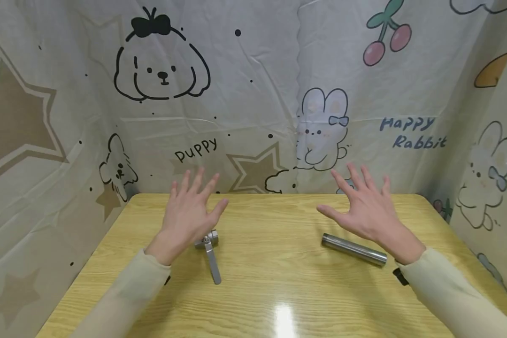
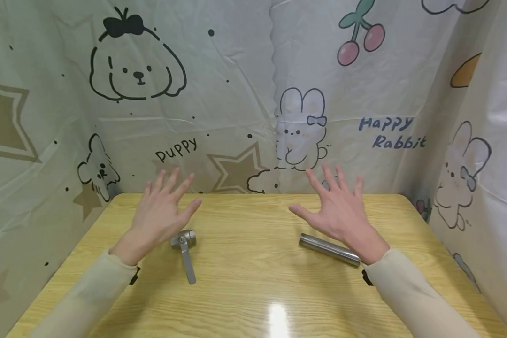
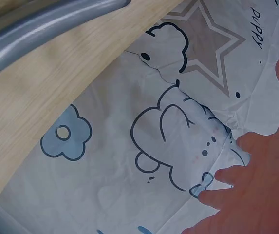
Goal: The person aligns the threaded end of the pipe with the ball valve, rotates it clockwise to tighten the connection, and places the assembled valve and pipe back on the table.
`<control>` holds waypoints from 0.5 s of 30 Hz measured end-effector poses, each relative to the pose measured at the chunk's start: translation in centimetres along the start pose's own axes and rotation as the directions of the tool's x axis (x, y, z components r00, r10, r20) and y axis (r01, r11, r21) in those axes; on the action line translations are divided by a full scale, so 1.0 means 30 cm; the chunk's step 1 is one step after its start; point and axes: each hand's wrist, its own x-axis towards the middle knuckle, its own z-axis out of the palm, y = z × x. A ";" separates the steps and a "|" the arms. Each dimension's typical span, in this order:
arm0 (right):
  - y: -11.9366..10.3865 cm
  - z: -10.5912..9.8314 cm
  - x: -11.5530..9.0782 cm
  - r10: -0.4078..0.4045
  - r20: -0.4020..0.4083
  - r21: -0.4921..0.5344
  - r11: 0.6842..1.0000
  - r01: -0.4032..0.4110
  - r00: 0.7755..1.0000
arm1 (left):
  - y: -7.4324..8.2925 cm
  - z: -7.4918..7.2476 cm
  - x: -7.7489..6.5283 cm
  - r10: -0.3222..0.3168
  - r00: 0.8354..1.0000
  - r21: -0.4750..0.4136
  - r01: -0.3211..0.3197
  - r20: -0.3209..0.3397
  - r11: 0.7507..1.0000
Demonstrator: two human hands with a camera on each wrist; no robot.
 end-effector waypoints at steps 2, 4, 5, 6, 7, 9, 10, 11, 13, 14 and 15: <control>0.005 -0.002 -0.016 -0.013 -0.019 0.000 1.000 0.013 1.000 | -0.008 0.000 -0.007 0.004 1.000 0.003 -0.004 -0.004 1.000; 0.011 -0.001 -0.031 -0.027 -0.043 -0.001 1.000 0.027 0.999 | -0.016 0.000 -0.013 0.007 1.000 0.011 -0.007 -0.005 1.000; 0.015 0.000 -0.039 -0.037 -0.054 -0.001 0.999 0.037 0.998 | -0.020 -0.001 -0.017 0.008 1.000 0.012 -0.008 -0.005 1.000; 0.019 0.003 -0.047 -0.046 -0.065 -0.002 0.999 0.046 0.997 | -0.023 -0.002 -0.021 0.009 1.000 0.010 -0.009 -0.006 1.000; 0.023 0.006 -0.054 -0.056 -0.076 -0.004 0.998 0.056 0.996 | -0.027 -0.003 -0.025 0.011 1.000 0.012 -0.011 -0.006 1.000; 0.030 0.012 -0.069 -0.072 -0.091 -0.009 0.997 0.072 0.993 | -0.034 -0.005 -0.035 0.011 1.000 0.012 -0.011 -0.002 1.000; 0.033 0.015 -0.076 -0.081 -0.098 -0.012 0.997 0.080 0.992 | -0.038 -0.005 -0.041 0.012 1.000 0.012 -0.012 -0.002 1.000; 0.036 0.018 -0.082 -0.090 -0.107 -0.015 0.996 0.089 0.990 | -0.041 -0.005 -0.046 0.012 1.000 0.010 -0.012 -0.001 1.000; 0.042 0.021 -0.093 -0.102 -0.119 -0.013 0.995 0.101 0.988 | -0.048 -0.005 -0.057 0.009 1.000 0.014 -0.009 -0.001 1.000; 0.046 0.022 -0.099 -0.106 -0.123 -0.011 0.994 0.106 0.987 | -0.052 -0.005 -0.063 0.007 1.000 0.011 -0.007 0.001 1.000; 0.048 0.023 -0.105 -0.111 -0.126 -0.007 0.994 0.111 0.986 | -0.054 -0.005 -0.067 0.006 1.000 0.009 -0.006 0.000 1.000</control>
